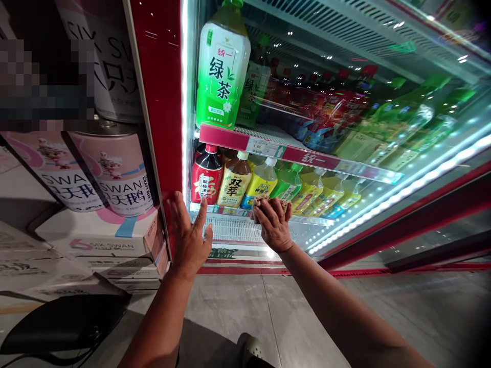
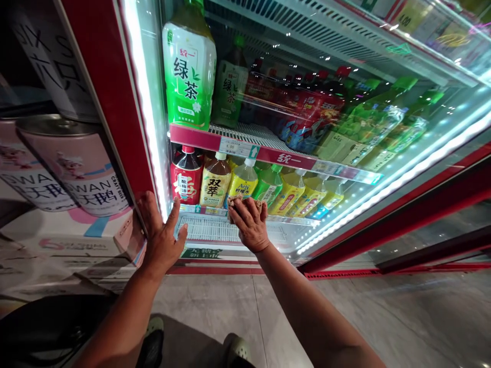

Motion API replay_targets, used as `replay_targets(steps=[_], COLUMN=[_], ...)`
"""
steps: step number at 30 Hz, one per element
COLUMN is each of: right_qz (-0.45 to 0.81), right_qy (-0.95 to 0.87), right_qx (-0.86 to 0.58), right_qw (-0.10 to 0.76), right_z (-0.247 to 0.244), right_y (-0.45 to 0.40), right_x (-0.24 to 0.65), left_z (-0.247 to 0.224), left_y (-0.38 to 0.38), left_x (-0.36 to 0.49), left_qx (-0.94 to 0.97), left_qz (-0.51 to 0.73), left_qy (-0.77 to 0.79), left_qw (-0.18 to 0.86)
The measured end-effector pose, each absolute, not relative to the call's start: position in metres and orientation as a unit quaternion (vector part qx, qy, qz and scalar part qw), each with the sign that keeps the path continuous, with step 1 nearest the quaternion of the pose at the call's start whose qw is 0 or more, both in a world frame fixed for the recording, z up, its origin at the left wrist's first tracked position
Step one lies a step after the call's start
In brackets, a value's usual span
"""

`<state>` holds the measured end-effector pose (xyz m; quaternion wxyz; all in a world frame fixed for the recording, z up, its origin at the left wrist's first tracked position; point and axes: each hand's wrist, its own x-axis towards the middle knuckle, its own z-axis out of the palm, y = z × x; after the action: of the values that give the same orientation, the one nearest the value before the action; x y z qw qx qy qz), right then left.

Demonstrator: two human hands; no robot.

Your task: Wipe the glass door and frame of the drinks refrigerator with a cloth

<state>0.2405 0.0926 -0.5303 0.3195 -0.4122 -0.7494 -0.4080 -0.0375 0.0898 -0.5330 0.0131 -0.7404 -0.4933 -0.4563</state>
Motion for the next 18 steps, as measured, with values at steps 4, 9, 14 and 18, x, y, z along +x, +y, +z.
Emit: replay_targets(steps=[4, 9, 14, 18], right_qz=[-0.407, -0.423, -0.424, -0.415], right_qy=[-0.758, -0.697, -0.724, -0.739], right_qx=[-0.41, -0.447, -0.419, -0.426], right_qw=[0.301, 0.369, 0.347, 0.315], right_z=[-0.52, -0.517, -0.543, -0.539], right_y=[0.09, 0.093, 0.09, 0.086], right_x=[0.247, 0.247, 0.246, 0.256], left_z=[-0.531, -0.53, -0.532, -0.533], left_y=[0.088, 0.086, 0.087, 0.088], left_x=[-0.034, -0.031, -0.031, -0.031], left_qx=[-0.735, -0.73, -0.728, -0.734], left_qz=[-0.464, -0.466, -0.469, -0.464], left_qy=[-0.495, -0.499, -0.501, -0.496], left_qw=[0.011, 0.012, 0.005, 0.007])
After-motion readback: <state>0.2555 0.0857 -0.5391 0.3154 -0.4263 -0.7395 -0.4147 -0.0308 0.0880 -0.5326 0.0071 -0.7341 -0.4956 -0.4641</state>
